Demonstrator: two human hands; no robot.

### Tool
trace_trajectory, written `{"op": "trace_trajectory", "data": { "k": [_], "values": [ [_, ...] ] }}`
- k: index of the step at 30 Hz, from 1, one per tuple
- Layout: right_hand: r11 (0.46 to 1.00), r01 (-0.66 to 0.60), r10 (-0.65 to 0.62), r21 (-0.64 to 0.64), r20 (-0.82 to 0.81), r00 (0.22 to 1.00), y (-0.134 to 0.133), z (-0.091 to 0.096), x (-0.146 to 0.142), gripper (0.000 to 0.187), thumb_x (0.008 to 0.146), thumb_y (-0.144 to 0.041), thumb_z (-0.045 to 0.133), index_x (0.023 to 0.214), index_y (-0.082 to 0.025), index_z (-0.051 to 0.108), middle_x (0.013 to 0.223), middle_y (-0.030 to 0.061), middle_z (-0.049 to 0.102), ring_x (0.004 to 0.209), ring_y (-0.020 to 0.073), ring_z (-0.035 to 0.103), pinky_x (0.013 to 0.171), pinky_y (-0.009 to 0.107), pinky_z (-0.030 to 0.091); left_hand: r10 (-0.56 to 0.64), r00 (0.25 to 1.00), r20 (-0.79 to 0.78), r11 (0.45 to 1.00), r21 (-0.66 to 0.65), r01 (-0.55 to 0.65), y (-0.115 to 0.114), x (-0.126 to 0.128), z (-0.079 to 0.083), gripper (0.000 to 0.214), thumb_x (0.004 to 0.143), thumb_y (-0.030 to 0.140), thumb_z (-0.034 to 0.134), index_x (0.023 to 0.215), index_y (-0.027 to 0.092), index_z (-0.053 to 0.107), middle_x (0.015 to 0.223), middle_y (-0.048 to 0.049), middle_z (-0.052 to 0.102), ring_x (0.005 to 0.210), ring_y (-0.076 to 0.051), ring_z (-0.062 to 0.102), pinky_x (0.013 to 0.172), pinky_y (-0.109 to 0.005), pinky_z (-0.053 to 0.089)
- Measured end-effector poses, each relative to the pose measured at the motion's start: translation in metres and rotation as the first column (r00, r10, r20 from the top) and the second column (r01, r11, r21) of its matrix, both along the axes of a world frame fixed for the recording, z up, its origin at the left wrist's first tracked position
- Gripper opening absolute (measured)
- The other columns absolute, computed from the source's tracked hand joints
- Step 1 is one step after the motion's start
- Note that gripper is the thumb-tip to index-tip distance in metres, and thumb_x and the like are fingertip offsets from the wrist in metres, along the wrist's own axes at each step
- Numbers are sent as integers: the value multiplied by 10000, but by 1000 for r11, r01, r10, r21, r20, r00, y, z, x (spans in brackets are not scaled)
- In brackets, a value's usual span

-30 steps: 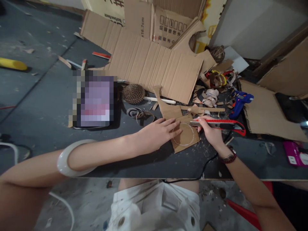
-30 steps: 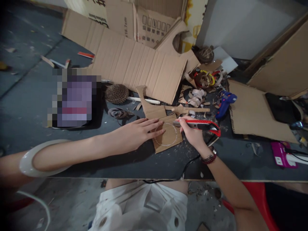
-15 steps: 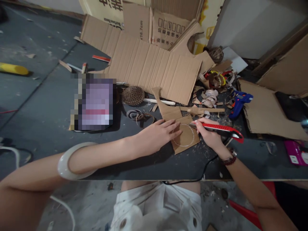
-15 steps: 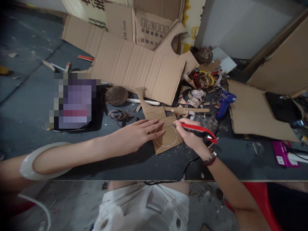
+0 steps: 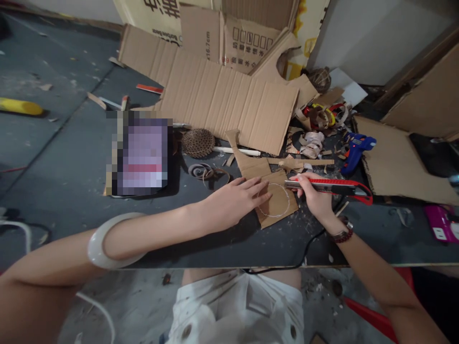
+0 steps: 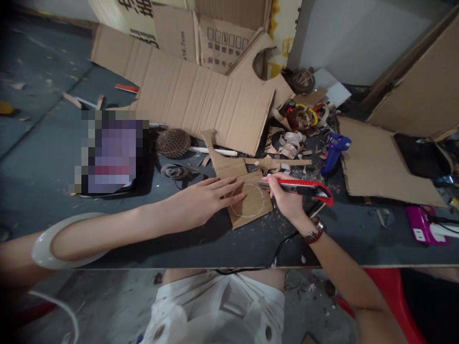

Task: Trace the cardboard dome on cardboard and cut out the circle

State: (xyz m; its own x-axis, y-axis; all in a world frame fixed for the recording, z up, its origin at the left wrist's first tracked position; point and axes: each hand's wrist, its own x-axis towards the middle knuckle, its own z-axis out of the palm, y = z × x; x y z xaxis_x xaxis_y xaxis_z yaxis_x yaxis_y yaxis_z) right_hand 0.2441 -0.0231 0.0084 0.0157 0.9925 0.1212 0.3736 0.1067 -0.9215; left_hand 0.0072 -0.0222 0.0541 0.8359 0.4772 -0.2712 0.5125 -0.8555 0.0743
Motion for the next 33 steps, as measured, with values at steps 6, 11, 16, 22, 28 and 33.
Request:
{"op": "trace_trajectory", "data": {
  "k": [6,11,16,22,28,33],
  "values": [
    [996,-94,94,-1,73,993,2,4,-1,227,886,-403,582,793,-219,675,591,-37,611,585,115,585,628,254,455,-5,1000,16,1000,11,4,0,0,-1,727,773,23,530,1468,155,363,1564,-131,325,1435,-287,326,1124,-443,370],
    [995,-104,104,-7,115,988,2,5,0,218,887,-396,583,785,-220,660,593,-41,613,575,111,581,604,244,445,-5,1000,20,1000,7,5,0,0,-2,735,768,31,539,1470,153,359,1566,-135,320,1435,-300,323,1119,-452,375],
    [997,-81,81,-5,167,983,0,9,-2,215,880,-395,591,782,-216,660,611,-35,620,586,115,583,603,242,443,-4,1000,27,1000,8,4,0,-1,-2,719,777,28,524,1467,152,365,1568,-136,315,1437,-297,319,1121,-453,371],
    [988,-147,133,42,242,961,-6,12,-8,232,880,-354,586,708,-208,637,647,-25,617,587,114,545,577,248,405,9,1000,11,1000,-10,-9,-1,0,0,737,775,35,544,1475,154,348,1568,-139,313,1444,-291,305,1132,-446,356],
    [996,-92,91,-2,186,978,1,8,-8,291,880,-372,570,635,-215,580,552,-40,562,545,115,517,576,254,406,45,998,-39,999,-24,-45,-4,1,7,734,794,20,522,1486,169,328,1579,-152,272,1446,-288,302,1117,-453,372],
    [996,-83,85,-38,77,993,5,6,-5,275,883,-371,554,659,-218,607,542,-40,571,549,120,543,605,259,432,80,995,-61,997,-19,-81,-9,-5,12,700,809,44,544,1470,185,364,1567,-159,288,1425,-281,346,1085,-424,411]
  ]
}}
